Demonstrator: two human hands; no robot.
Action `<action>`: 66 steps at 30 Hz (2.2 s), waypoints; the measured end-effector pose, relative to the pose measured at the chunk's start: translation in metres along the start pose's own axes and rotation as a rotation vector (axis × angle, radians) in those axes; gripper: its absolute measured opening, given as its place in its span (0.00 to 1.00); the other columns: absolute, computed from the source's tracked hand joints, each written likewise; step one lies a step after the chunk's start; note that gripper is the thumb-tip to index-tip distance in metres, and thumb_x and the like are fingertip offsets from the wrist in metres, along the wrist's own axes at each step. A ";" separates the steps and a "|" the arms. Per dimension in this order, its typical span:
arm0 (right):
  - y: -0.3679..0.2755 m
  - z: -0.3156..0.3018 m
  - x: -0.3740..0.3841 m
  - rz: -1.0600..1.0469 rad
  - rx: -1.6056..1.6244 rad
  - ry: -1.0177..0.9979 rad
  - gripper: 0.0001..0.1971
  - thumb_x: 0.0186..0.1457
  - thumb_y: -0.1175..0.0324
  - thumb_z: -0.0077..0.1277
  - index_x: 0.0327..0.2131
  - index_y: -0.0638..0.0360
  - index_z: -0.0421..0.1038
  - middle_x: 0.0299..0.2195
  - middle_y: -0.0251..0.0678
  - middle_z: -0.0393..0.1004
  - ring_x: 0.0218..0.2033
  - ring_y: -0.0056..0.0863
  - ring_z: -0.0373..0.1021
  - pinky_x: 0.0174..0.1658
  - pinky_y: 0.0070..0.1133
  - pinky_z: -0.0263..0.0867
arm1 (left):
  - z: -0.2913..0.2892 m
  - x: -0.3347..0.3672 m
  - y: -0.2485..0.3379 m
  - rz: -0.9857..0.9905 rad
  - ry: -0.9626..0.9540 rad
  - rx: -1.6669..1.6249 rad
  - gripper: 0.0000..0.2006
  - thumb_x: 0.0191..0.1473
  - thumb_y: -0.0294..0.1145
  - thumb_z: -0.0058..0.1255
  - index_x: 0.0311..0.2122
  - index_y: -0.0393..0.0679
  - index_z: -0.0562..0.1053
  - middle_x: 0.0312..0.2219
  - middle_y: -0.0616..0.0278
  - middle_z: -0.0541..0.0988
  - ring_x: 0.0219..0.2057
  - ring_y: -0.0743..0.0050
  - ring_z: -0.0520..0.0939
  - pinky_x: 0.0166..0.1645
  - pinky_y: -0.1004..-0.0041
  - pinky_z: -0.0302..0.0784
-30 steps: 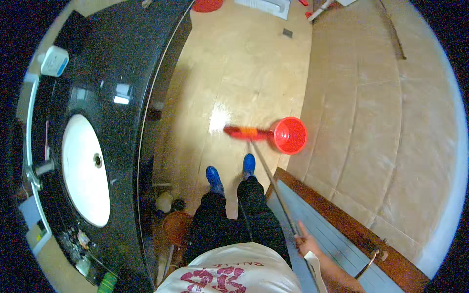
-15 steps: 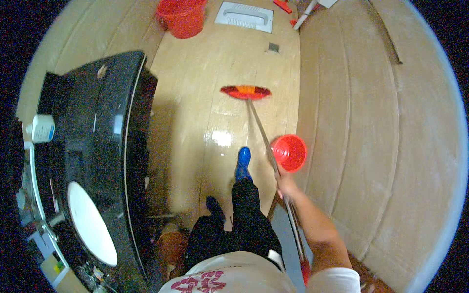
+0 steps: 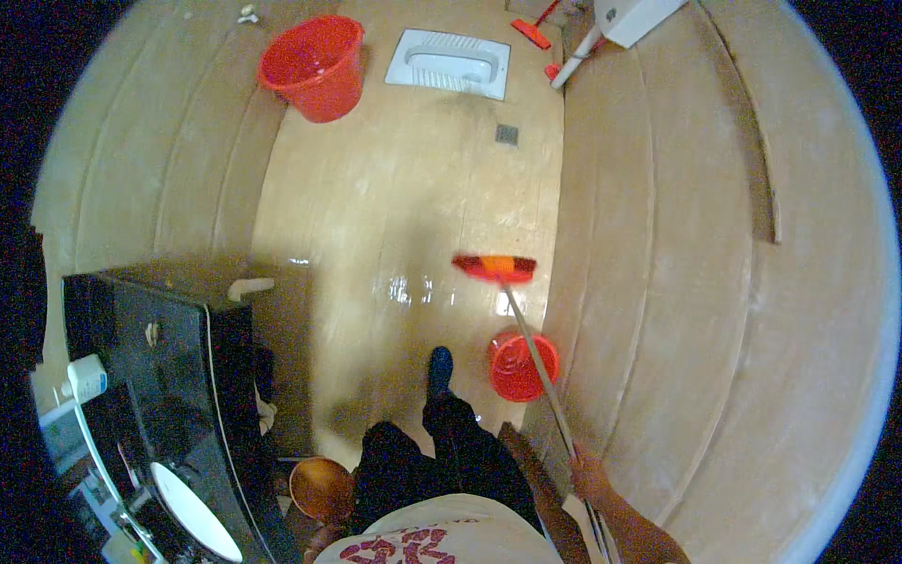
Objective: Cleaning a bathroom floor using a broom, water bucket, and scoop.
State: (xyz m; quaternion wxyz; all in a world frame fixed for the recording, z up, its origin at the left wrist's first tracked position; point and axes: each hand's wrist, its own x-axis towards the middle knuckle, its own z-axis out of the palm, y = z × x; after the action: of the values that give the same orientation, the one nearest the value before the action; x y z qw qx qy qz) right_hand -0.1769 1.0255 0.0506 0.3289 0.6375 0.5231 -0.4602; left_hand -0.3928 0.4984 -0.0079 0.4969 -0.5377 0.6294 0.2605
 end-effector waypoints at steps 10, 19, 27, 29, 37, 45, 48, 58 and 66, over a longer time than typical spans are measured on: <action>-0.222 -0.062 0.178 -0.658 -0.303 0.232 0.24 0.54 0.61 0.35 0.55 0.42 0.45 0.17 0.38 0.64 0.15 0.24 0.62 0.19 0.23 0.61 | 0.057 0.047 0.097 0.359 -0.215 -0.081 0.11 0.34 0.25 0.52 0.28 0.36 0.70 0.22 0.61 0.73 0.21 0.68 0.74 0.25 0.70 0.71; -0.344 -0.120 0.187 -0.424 -0.267 0.201 0.25 0.54 0.64 0.33 0.56 0.47 0.45 0.13 0.32 0.59 0.11 0.21 0.57 0.14 0.20 0.57 | 0.098 0.089 0.194 0.857 -0.030 1.025 0.10 0.34 0.27 0.52 0.27 0.37 0.70 0.23 0.61 0.74 0.22 0.67 0.74 0.28 0.69 0.71; -0.338 -0.136 0.187 -0.546 -0.448 0.116 0.25 0.53 0.63 0.35 0.56 0.47 0.44 0.15 0.33 0.63 0.15 0.22 0.61 0.20 0.20 0.61 | 0.139 0.048 0.246 0.726 -0.008 0.456 0.14 0.34 0.34 0.54 0.25 0.33 0.71 0.22 0.57 0.75 0.24 0.66 0.74 0.31 0.71 0.68; -0.416 -0.176 0.164 -0.277 -0.386 0.143 0.26 0.54 0.63 0.35 0.56 0.47 0.42 0.16 0.34 0.64 0.14 0.21 0.60 0.19 0.22 0.61 | 0.211 -0.050 0.340 0.299 -0.036 0.220 0.14 0.34 0.34 0.53 0.25 0.32 0.70 0.21 0.58 0.74 0.23 0.70 0.73 0.29 0.72 0.66; -0.493 -0.212 0.124 -0.188 -0.290 -0.045 0.26 0.55 0.62 0.35 0.56 0.45 0.42 0.12 0.32 0.59 0.11 0.20 0.58 0.15 0.22 0.59 | 0.219 -0.075 0.358 0.734 -0.112 0.164 0.15 0.33 0.33 0.51 0.28 0.35 0.69 0.22 0.61 0.72 0.22 0.74 0.69 0.27 0.74 0.64; -0.477 -0.315 0.141 -0.421 -0.955 0.093 0.25 0.53 0.62 0.38 0.54 0.48 0.47 0.18 0.54 0.67 0.20 0.49 0.66 0.24 0.36 0.62 | 0.306 -0.187 0.460 0.249 -0.033 0.097 0.21 0.33 0.40 0.55 0.31 0.34 0.71 0.23 0.61 0.73 0.23 0.74 0.71 0.27 0.73 0.65; -0.517 -0.326 0.213 -0.589 -0.894 0.114 0.24 0.53 0.61 0.36 0.54 0.48 0.48 0.18 0.53 0.67 0.20 0.50 0.66 0.25 0.37 0.62 | 0.327 -0.220 0.471 0.343 -0.085 -0.186 0.16 0.34 0.32 0.56 0.30 0.34 0.71 0.23 0.63 0.74 0.24 0.73 0.73 0.30 0.74 0.68; -0.678 -0.377 0.203 -0.548 -0.839 0.120 0.25 0.52 0.66 0.37 0.55 0.51 0.47 0.17 0.49 0.65 0.19 0.36 0.65 0.22 0.28 0.60 | 0.336 -0.195 0.424 0.512 0.090 0.044 0.15 0.33 0.31 0.55 0.29 0.33 0.72 0.25 0.61 0.75 0.26 0.73 0.74 0.33 0.73 0.68; -0.737 -0.443 0.151 -0.727 -1.506 0.070 0.25 0.51 0.62 0.40 0.53 0.56 0.51 0.17 0.48 0.68 0.19 0.46 0.66 0.25 0.34 0.61 | 0.411 -0.142 0.382 0.284 0.128 -0.409 0.17 0.32 0.37 0.55 0.30 0.38 0.73 0.26 0.60 0.76 0.29 0.71 0.76 0.35 0.74 0.70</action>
State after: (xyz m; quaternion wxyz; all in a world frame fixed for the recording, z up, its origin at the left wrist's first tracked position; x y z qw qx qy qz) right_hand -0.7794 1.6538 0.1155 0.4817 0.0527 0.8736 -0.0450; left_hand -0.6186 1.0221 -0.1102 0.2955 -0.5487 0.6630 0.4149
